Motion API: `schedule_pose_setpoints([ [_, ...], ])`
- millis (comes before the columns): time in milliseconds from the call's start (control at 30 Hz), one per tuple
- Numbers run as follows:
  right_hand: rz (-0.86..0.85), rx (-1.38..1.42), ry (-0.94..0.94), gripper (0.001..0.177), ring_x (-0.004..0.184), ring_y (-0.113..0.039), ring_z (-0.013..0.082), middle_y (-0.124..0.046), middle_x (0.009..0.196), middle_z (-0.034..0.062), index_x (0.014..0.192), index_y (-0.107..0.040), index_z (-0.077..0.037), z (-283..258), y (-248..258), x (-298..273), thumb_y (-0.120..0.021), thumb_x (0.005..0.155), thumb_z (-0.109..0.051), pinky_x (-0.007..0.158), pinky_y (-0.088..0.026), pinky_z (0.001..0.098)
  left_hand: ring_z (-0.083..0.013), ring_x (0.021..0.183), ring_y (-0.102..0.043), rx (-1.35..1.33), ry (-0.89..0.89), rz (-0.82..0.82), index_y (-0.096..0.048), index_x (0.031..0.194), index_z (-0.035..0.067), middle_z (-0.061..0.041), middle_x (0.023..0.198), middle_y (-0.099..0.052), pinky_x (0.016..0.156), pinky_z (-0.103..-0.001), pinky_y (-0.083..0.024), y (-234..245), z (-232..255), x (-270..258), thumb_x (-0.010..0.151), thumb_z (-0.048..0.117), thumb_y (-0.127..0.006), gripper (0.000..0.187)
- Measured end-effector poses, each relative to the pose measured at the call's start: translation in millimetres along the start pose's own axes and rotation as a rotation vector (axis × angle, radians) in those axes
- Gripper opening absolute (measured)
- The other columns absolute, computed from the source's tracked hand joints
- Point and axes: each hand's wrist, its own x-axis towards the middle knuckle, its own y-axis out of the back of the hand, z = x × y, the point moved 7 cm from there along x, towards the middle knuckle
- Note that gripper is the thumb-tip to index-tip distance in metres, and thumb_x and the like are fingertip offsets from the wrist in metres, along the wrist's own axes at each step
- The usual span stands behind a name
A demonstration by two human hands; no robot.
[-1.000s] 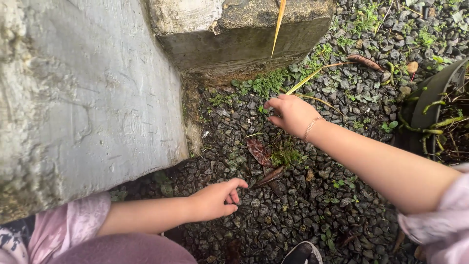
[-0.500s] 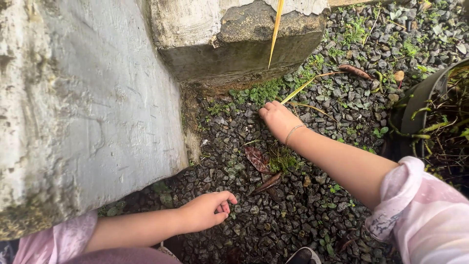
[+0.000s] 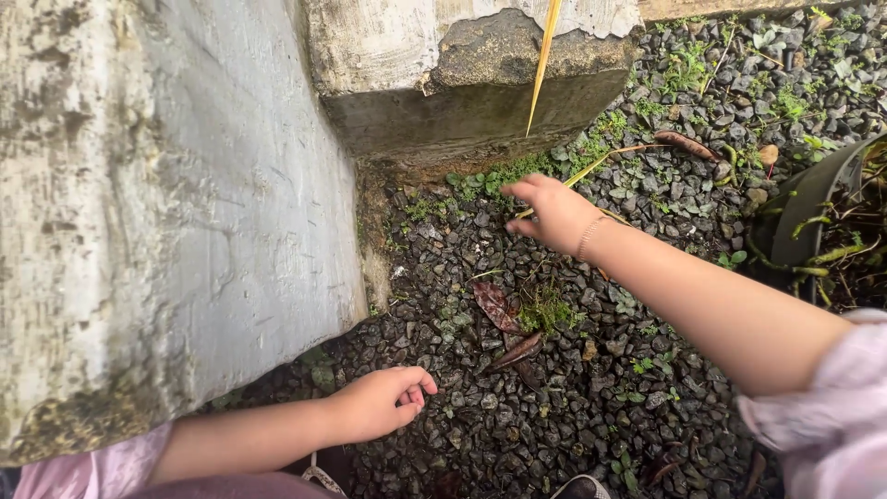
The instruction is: Manually removing weeds and small debris from a gravel area and the base of a wall.
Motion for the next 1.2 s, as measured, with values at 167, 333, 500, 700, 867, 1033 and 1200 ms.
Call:
schedule_pose_setpoints([
  [167,0.229,-0.121,0.099,0.061,0.121,-0.055,0.0376,-0.061,0.13,0.021,0.146,-0.051,-0.004,7,-24,49,-0.072,0.093,-0.026,0.109,-0.044,0.0495,-0.0069,0.103,-0.061,-0.005,-0.005,-0.002,-0.063,0.127,0.028,0.008,0.112,-0.064,0.094,-0.026,-0.05,0,0,-1,0.097,0.014,-0.054,0.034],
  [333,0.319,-0.332,0.202,0.039,0.098,-0.056,0.0341,-0.069,0.111,0.0142,0.13,-0.066,-0.006,23,-53,70,-0.062,0.101,-0.032,0.088,-0.05,0.0479,-0.0072,0.101,-0.061,-0.046,-0.011,0.006,-0.065,0.124,0.028,0.009,0.111,-0.065,0.093,-0.026,-0.05,1,-9,-1,0.097,0.014,-0.054,0.032],
  [500,0.285,-0.156,0.109,0.035,0.101,-0.059,0.0355,-0.069,0.107,0.0143,0.128,-0.071,-0.005,35,-48,75,-0.067,0.094,-0.007,0.096,-0.052,0.0481,-0.007,0.105,-0.06,-0.015,0.026,-0.005,-0.065,0.125,0.029,0.009,0.114,-0.064,0.093,-0.027,-0.051,1,-11,-2,0.098,0.014,-0.054,0.033],
  [700,0.347,-0.016,0.064,0.024,0.094,-0.063,0.0386,-0.069,0.101,0.0171,0.108,-0.077,-0.006,54,-50,87,-0.059,0.095,0.004,0.085,-0.057,0.05,-0.0072,0.1,-0.061,-0.031,0.002,-0.004,-0.065,0.125,0.028,0.008,0.113,-0.065,0.091,-0.026,-0.05,0,-16,4,0.094,0.009,-0.05,0.039],
  [867,0.336,-0.007,0.037,0.028,0.097,-0.063,0.0394,-0.068,0.1,0.0177,0.108,-0.075,-0.005,62,-54,86,-0.057,0.092,0.009,0.088,-0.056,0.0496,-0.0066,0.098,-0.061,-0.048,0.006,0.02,-0.066,0.123,0.028,0.009,0.11,-0.066,0.091,-0.025,-0.05,1,-18,4,0.094,0.009,-0.05,0.038],
  [1033,0.38,0.06,0.075,0.017,0.092,-0.065,0.0364,-0.069,0.098,0.016,0.101,-0.073,-0.005,72,-38,66,-0.06,0.095,0.005,0.087,-0.058,0.0468,-0.0075,0.096,-0.06,-0.122,0.003,0.02,-0.067,0.12,0.025,0.007,0.107,-0.066,0.09,-0.025,-0.05,0,-19,6,0.094,0.009,-0.051,0.035],
  [1200,0.402,0.155,0.031,0.015,0.083,-0.064,0.0333,-0.064,0.099,0.0122,0.1,-0.071,-0.01,88,-12,34,-0.057,0.101,-0.005,0.085,-0.054,0.0441,-0.0079,0.09,-0.057,-0.163,0.026,0.045,-0.068,0.12,0.024,0.007,0.102,-0.067,0.084,-0.025,-0.05,5,-10,6,0.098,0.011,-0.054,0.028],
])
